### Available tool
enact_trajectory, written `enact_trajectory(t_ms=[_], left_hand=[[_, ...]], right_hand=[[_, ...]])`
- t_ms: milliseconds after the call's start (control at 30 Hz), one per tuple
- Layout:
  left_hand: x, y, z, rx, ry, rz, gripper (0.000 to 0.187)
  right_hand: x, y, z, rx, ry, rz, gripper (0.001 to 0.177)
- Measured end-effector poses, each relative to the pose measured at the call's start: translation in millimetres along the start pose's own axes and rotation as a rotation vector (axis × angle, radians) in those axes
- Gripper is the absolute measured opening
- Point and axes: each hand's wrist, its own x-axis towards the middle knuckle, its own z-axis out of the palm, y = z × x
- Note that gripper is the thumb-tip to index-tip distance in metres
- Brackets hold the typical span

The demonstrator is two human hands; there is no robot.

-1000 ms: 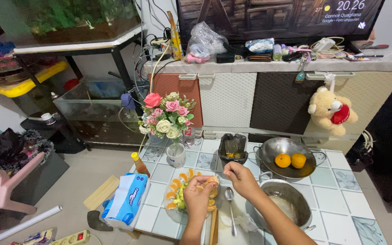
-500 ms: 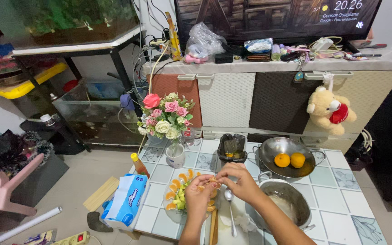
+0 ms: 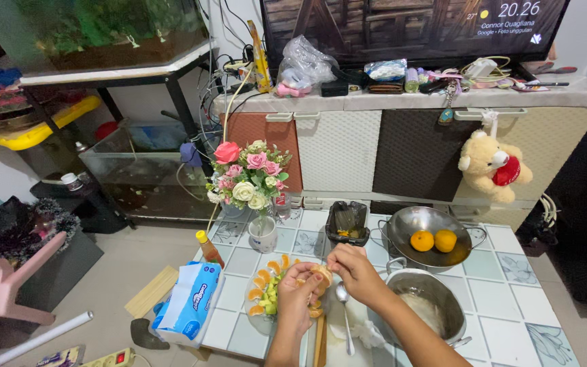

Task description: The person peels orange segments by hand and places them into a clear bowl along with sliced grapes.

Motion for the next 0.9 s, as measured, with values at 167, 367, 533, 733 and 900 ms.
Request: enact_trajectory(t_ms=[167,367,533,733,900], left_hand=[[4.3,-1.6,-3.5,-0.039,0.029,0.009,0.022],[3.6,-1.1,-2.0,-0.076,0.127,0.021,0.023],[4.1,-5.1,-1.8,-0.066,0.179,0.033,0.024],[-0.9,-6.0,5.0,0.079,0.271,0.19,0.026],[-7.2,0.8,15.1,0.287,0.367,0.32,0.026]], right_hand=[[-4.4,17.7,5.8,0.146,0.07,0.19,0.002],[-11.5,21.2,10.7,0.309,0.087,0.27,0.01],[-12.5,21.3,13.7,0.217,0.017,0.343,0.011],[-11.1,3.5,15.5,0.073,-0.009,0.416,0.013],[-13.7,0.2,21.7,0.018,0.066,0.238,0.015]])
